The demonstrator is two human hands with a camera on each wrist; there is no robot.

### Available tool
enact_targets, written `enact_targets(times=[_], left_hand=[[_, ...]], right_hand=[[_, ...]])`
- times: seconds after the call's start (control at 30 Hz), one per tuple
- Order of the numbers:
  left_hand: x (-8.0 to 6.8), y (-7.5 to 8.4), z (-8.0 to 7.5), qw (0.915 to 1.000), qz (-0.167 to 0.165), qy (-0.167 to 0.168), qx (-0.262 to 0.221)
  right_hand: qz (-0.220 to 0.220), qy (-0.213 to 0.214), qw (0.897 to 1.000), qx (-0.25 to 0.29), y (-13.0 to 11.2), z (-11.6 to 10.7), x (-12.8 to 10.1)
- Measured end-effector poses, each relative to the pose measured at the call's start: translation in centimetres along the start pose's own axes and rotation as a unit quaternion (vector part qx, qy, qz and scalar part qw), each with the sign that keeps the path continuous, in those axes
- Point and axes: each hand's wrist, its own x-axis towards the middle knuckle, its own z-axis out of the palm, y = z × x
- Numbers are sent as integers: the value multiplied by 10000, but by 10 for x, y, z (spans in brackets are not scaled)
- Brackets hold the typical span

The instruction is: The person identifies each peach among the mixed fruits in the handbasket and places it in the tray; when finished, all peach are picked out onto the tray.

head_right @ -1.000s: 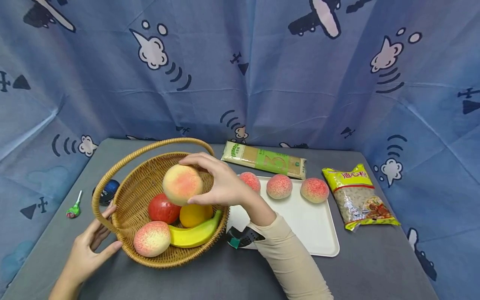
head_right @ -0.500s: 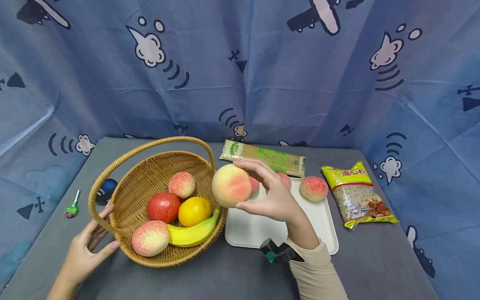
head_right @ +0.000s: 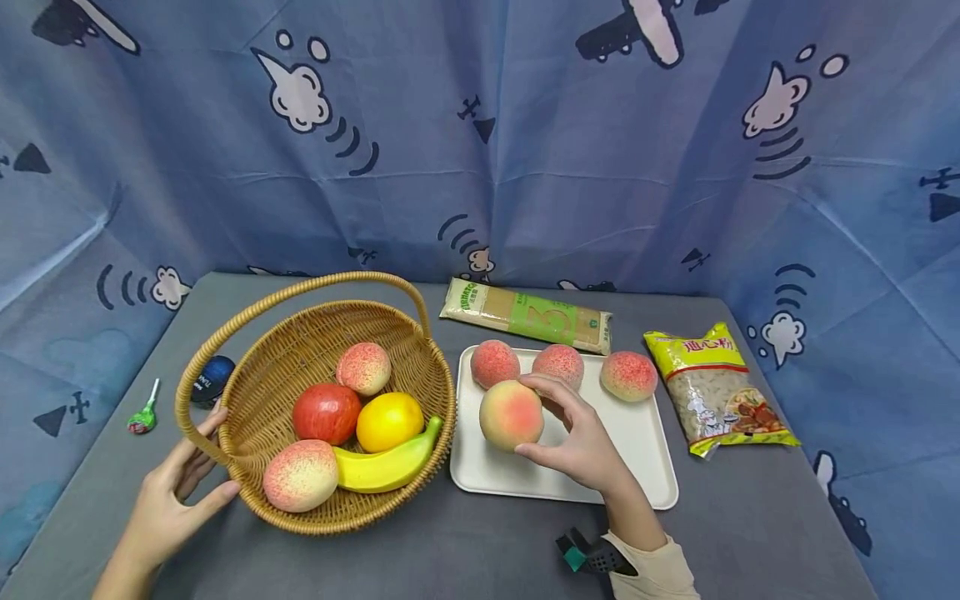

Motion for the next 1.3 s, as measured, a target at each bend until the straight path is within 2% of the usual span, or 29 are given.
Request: enact_targets(times=[0.33,0.8,1.1,1.3], left_hand=[[0,-1,0,10000,41,-3,-17],[-1,-1,0,9999,-85,-51,-61],[-1,-1,0,10000,18,-48,-28],[-1,-2,0,10000,6,-36,-42]], right_hand=[[603,-246,9978,105,29,23,-19],[980,-676,9921,394,46,29,-23],[968,-974,9894,473,45,26,-25],[423,-874,9946,373,26,21,-13]])
